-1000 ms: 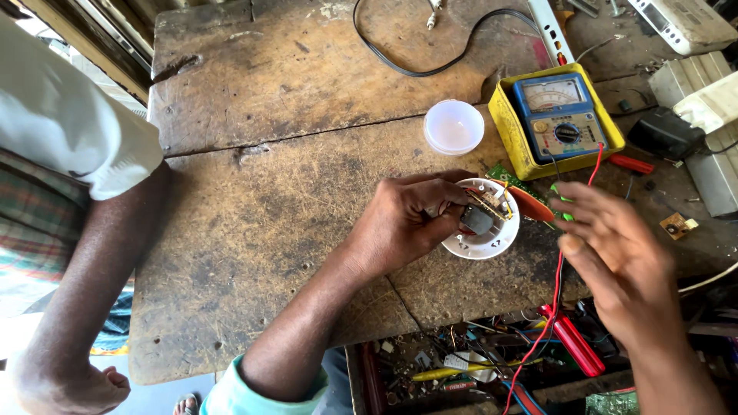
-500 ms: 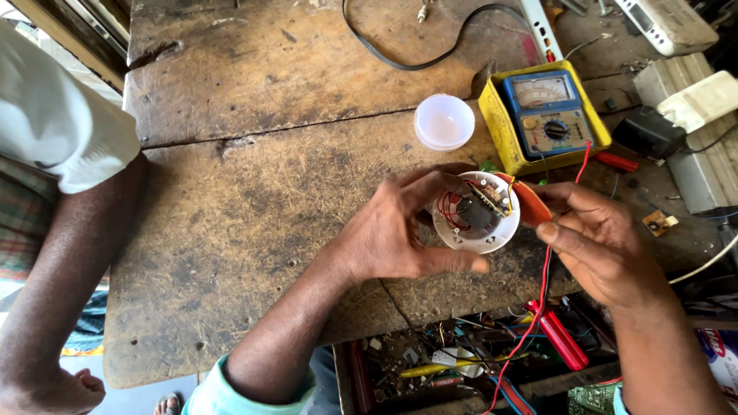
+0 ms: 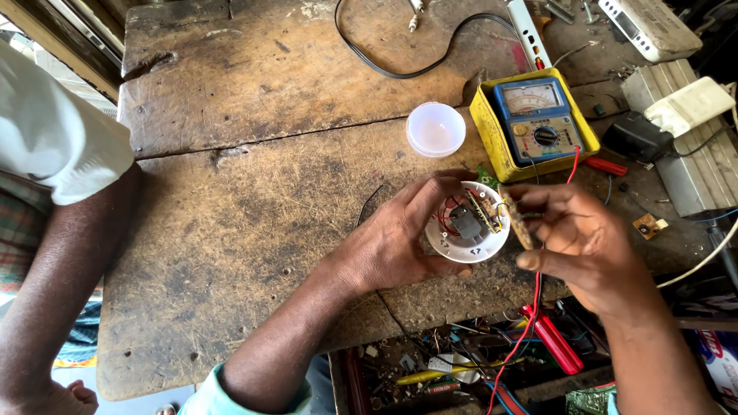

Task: The person repairs an LED bulb at a cluttered workbench. They open the bulb housing, reposition the internal circuit board and wires, tighten components with a red-handled screwdriver, test the LED disc against a multimeter, then snap the diffuser cover back onto the bulb and hand the reassembled bulb to a customer across the bench.

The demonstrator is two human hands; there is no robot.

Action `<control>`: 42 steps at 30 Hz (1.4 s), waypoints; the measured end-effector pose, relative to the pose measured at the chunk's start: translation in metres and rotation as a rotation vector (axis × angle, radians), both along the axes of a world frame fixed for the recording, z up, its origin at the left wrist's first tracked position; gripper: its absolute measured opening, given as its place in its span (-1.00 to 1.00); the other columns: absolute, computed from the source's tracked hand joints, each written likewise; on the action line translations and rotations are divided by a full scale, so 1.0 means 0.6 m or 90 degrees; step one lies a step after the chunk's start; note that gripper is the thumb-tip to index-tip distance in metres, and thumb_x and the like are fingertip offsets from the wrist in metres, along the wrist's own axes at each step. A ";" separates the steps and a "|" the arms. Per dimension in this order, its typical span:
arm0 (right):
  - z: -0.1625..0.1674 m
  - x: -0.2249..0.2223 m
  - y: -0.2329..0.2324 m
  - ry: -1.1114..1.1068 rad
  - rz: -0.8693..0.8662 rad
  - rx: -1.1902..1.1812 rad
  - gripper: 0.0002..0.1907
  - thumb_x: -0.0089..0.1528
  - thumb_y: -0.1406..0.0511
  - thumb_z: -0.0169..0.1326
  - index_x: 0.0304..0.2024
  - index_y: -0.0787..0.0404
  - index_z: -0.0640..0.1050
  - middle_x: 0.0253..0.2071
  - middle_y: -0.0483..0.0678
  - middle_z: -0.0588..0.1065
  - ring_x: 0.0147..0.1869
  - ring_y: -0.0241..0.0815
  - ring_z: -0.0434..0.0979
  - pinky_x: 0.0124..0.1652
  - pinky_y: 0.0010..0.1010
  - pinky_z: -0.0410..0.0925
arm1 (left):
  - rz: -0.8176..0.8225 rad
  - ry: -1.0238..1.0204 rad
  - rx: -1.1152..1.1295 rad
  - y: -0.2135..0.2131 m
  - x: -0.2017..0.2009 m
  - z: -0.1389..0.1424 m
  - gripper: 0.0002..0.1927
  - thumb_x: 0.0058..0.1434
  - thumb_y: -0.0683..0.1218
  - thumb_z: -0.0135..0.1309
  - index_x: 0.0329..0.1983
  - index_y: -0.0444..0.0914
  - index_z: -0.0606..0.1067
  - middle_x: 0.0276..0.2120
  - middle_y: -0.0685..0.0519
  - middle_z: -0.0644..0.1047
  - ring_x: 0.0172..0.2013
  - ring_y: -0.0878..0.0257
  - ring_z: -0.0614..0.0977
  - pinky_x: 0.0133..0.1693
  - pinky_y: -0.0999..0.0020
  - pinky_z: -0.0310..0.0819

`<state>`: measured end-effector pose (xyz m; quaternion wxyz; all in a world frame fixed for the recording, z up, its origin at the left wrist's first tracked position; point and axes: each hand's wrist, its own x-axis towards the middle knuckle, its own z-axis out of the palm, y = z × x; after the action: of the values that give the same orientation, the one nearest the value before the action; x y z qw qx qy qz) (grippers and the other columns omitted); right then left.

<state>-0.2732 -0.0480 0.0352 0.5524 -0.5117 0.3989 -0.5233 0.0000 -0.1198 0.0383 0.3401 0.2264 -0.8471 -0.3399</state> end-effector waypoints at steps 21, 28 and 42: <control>0.044 0.134 0.045 0.724 -0.386 -0.410 -0.25 0.07 0.14 0.50 0.18 0.30 0.45 0.13 0.12 0.32 0.19 0.03 0.41 0.12 -0.17 0.37 | 0.077 0.033 -0.087 0.004 -0.019 -0.024 0.25 -0.12 0.05 0.53 0.49 -0.34 0.01 0.36 -0.19 0.34 0.37 -0.12 0.38 0.41 0.05 0.32; 0.019 0.173 0.040 0.717 -0.436 -0.366 -0.11 0.05 -0.05 0.47 0.21 0.32 0.41 0.11 0.13 0.26 0.23 0.06 0.34 0.15 -0.11 0.34 | 0.091 0.063 -0.132 -0.002 -0.021 -0.058 0.30 -0.13 0.01 0.51 0.52 -0.35 -0.07 0.39 -0.23 0.29 0.46 -0.17 0.28 0.51 -0.08 0.08; 0.043 0.130 0.043 0.706 -0.291 -0.388 -0.19 0.00 0.34 0.37 0.29 0.33 0.40 0.11 0.17 0.32 0.20 0.13 0.42 0.11 -0.13 0.35 | 0.428 -0.815 -0.990 0.130 0.038 0.164 0.09 0.15 -0.24 0.21 0.53 -0.23 -0.28 0.19 -0.18 0.27 -0.02 0.09 0.60 -0.09 0.18 0.59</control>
<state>-0.1950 -0.0220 0.0608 -0.0280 -0.7403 0.5566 -0.3760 0.0230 -0.0421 0.1366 -0.0418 0.3057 -0.7465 0.5895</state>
